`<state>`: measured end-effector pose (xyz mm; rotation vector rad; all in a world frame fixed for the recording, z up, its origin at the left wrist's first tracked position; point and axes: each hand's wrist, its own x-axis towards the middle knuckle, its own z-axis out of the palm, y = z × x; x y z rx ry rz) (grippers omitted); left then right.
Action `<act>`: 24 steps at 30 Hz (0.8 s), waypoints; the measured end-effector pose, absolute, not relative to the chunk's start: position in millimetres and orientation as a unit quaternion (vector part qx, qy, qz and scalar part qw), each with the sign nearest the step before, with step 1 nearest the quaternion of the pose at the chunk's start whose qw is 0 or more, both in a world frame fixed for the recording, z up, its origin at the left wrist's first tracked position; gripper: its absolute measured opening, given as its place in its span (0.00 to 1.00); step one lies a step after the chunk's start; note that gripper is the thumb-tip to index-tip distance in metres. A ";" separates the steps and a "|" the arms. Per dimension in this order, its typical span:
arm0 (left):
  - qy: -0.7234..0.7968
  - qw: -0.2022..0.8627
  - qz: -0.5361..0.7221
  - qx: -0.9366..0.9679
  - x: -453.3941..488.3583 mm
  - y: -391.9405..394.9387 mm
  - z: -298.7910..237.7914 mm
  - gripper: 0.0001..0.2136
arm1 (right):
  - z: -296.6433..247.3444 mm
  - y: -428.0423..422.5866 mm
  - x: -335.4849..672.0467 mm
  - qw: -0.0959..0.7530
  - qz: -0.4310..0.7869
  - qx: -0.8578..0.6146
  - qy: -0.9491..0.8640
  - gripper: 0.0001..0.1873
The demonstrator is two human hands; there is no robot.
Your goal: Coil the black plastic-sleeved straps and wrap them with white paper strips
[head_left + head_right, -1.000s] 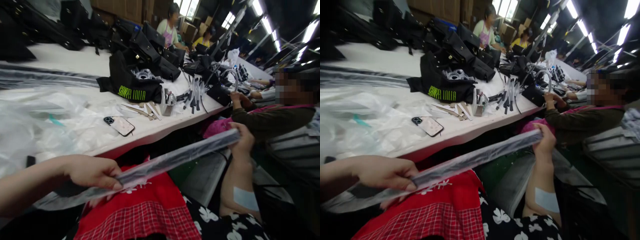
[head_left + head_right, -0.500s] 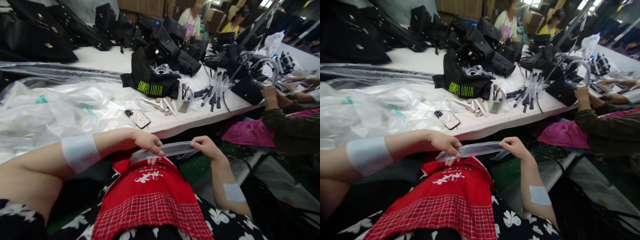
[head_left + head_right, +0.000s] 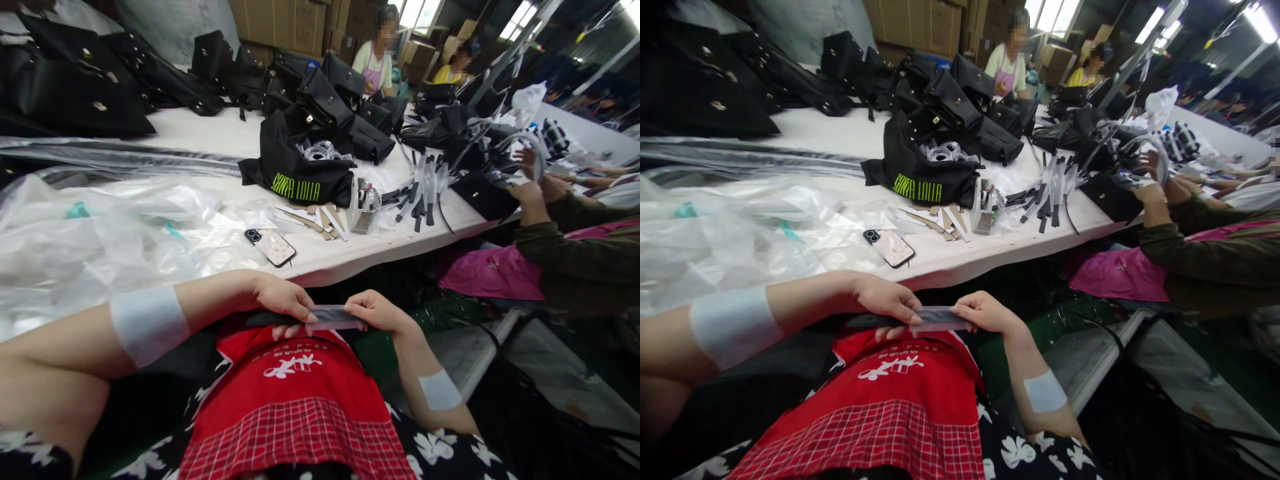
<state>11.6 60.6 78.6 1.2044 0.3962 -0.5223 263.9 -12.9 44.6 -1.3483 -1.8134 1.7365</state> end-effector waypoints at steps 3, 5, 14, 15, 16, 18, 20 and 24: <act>0.195 0.763 -0.244 0.566 -7.1 64.6 76.8 0.13 | 47.6 -13.9 275.4 0.144 0.606 -0.498 -0.603 0.25; 0.220 0.771 -0.214 0.558 -14.2 63.9 73.5 0.13 | 48.0 -13.6 278.6 0.143 0.607 -0.509 -0.594 0.25; 0.281 0.778 -0.141 0.543 -2.9 52.5 71.3 0.09 | 47.8 -0.4 245.2 0.175 0.438 -0.497 -0.728 0.23; 0.283 0.782 -0.129 0.540 -2.3 52.2 71.4 0.08 | 48.5 0.2 242.2 0.176 0.429 -0.498 -0.733 0.22; 0.284 0.787 -0.119 0.534 -1.8 52.1 71.0 0.08 | 49.0 0.5 239.4 0.177 0.423 -0.499 -0.735 0.21; 0.290 0.800 -0.112 0.513 -0.6 52.6 68.5 0.08 | 48.7 0.3 234.8 0.174 0.421 -0.505 -0.733 0.21; 0.301 0.812 -0.120 0.485 -0.2 52.9 64.5 0.12 | 47.2 -0.2 232.0 0.168 0.438 -0.512 -0.720 0.21; 0.294 0.829 -0.121 0.461 -4.1 48.3 60.9 0.21 | 45.6 0.3 234.2 0.188 0.477 -0.518 -0.684 0.22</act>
